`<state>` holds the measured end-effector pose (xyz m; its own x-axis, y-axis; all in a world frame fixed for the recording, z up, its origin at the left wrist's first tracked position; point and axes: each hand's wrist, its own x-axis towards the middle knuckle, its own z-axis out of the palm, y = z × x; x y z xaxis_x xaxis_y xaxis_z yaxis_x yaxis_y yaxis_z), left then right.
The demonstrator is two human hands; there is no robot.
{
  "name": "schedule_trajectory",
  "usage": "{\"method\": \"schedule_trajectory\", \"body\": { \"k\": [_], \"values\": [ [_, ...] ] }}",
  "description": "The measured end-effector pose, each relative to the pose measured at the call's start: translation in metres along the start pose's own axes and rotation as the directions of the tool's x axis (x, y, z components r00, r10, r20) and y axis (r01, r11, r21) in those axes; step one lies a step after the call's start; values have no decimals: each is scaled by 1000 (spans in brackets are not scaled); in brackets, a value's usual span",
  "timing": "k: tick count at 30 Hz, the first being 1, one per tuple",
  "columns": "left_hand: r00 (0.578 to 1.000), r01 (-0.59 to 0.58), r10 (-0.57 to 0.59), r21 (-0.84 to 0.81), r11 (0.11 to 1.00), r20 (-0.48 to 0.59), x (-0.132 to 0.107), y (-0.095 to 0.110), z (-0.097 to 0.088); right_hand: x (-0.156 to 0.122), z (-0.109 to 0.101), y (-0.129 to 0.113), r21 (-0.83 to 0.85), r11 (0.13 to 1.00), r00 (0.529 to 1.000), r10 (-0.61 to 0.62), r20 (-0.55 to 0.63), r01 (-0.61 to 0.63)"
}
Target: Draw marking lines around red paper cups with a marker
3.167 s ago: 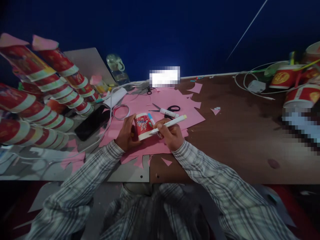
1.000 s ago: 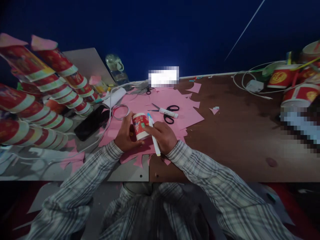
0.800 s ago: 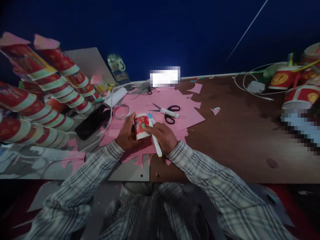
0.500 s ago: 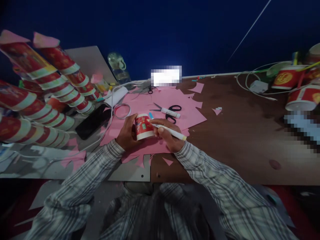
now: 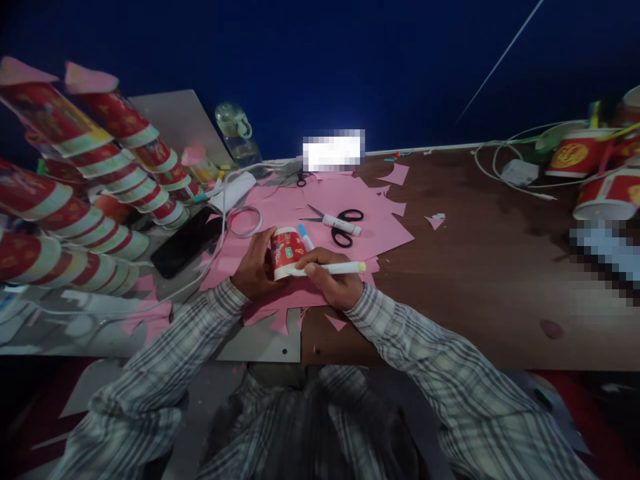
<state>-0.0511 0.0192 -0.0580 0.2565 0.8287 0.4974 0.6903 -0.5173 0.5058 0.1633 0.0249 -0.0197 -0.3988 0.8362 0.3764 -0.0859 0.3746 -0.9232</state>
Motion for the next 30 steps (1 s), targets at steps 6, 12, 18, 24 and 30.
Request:
{"method": "schedule_trajectory", "body": {
  "k": [6,12,18,24,30],
  "values": [
    [999,-22,22,13,1000,-28,0,2,2,-1,2,6,-49,999,1000,7,-14,-8],
    [999,-13,15,42,999,-43,0,6,1,-3,1,16,47,999,987,32,-158,-25],
    [999,-24,25,35,999,-25,1,3,1,-4,0,9,98,995,996,31,-82,-23],
    [999,-19,20,31,999,-35,0,4,1,-2,0,10,-12,1000,996,8,-94,-9],
    [1000,0,0,6,1000,-19,0,7,0,-1,-2,15,178,983,979,87,-183,-54]
  ]
}}
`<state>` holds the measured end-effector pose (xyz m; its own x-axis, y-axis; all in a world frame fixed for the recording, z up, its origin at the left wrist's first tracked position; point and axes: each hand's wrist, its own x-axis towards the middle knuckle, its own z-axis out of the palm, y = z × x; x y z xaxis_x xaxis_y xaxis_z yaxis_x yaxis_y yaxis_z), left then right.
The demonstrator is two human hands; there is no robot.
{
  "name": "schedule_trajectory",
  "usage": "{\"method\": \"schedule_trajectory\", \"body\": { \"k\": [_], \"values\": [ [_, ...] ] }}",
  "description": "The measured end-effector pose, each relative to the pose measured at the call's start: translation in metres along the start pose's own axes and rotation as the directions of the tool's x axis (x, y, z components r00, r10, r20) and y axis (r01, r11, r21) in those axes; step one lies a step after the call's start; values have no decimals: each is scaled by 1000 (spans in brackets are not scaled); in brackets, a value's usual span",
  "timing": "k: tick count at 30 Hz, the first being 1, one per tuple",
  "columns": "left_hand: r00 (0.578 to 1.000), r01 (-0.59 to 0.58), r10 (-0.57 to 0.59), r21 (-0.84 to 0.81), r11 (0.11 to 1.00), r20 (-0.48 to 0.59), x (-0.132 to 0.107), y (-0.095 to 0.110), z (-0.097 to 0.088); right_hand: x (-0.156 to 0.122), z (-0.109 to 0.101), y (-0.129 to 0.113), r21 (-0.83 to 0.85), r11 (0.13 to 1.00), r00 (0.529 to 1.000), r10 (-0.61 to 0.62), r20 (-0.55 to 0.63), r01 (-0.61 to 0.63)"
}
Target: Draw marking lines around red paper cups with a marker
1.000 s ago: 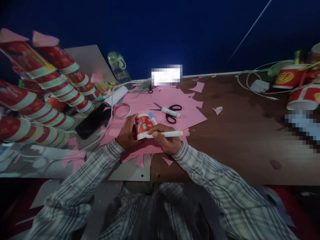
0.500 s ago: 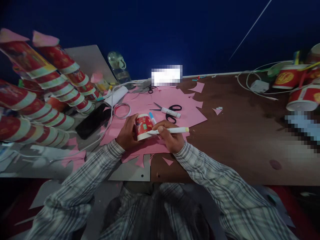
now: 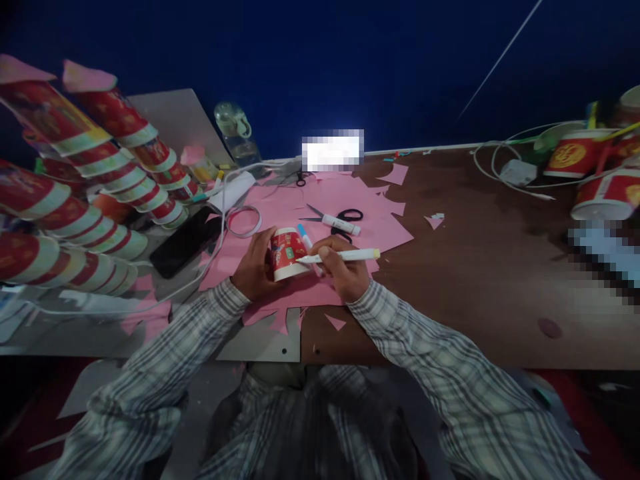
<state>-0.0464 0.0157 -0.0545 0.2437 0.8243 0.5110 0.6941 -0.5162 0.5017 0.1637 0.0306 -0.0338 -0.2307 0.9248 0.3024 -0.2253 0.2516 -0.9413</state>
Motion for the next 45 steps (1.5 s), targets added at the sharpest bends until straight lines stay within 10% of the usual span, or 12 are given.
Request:
{"method": "schedule_trajectory", "body": {
  "k": [45],
  "values": [
    [1000,-31,31,-38,999,-2,-1,-5,1,7,-4,0,63,994,995,93,-42,-91]
  ]
}}
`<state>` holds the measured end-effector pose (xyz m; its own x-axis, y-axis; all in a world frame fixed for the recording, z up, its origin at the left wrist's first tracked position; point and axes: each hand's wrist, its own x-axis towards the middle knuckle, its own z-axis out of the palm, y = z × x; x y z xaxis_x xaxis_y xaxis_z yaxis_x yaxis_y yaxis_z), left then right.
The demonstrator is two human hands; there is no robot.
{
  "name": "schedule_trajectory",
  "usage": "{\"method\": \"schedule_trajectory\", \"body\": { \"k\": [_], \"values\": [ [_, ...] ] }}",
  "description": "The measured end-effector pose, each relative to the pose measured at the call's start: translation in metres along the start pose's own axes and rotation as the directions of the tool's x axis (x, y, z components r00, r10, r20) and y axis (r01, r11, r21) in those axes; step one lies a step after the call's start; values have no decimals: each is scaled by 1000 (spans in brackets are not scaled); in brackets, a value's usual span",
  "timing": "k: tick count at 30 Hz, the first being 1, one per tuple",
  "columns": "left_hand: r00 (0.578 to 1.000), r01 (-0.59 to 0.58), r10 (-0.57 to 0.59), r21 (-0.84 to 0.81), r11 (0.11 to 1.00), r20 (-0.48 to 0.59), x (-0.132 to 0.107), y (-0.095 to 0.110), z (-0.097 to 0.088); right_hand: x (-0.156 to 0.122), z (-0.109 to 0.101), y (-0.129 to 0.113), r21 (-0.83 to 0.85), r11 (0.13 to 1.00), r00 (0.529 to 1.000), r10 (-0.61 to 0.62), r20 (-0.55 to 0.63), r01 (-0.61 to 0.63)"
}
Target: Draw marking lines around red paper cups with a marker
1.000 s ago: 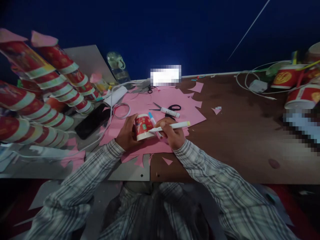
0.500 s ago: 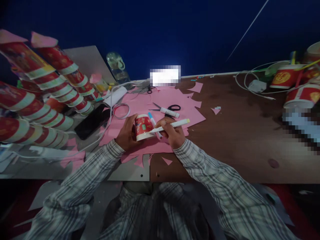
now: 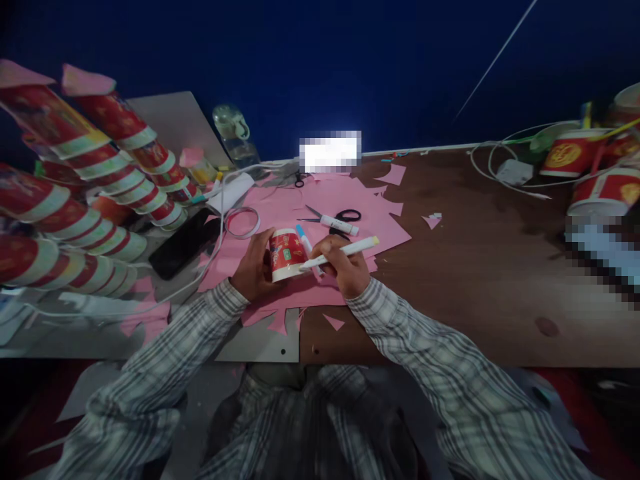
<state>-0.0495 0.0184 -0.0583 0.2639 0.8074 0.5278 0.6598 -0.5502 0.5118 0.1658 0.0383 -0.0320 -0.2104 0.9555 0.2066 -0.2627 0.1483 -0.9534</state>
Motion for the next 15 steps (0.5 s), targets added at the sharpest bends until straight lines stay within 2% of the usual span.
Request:
{"method": "schedule_trajectory", "body": {
  "k": [2,4,8,10,13,15],
  "values": [
    [1000,-1,1,3,1000,1,0,-1,0,-1,2,-4,-35,999,998,26,54,-24],
    [1000,-2,2,-7,1000,0,0,0,0,-1,3,-5,-61,997,998,44,55,-41],
    [999,33,-34,-14,999,-9,-1,5,-1,5,2,3,-11,1000,995,0,-104,-1],
    [999,39,-39,-11,999,-26,-1,5,-1,8,1,9,36,998,989,-41,-145,47],
    [999,22,-23,-25,999,-34,-2,3,0,8,2,12,30,996,990,-80,-114,84],
    [999,36,-38,-43,998,-30,-2,0,1,5,2,11,-58,993,991,-106,-83,101]
  ]
}}
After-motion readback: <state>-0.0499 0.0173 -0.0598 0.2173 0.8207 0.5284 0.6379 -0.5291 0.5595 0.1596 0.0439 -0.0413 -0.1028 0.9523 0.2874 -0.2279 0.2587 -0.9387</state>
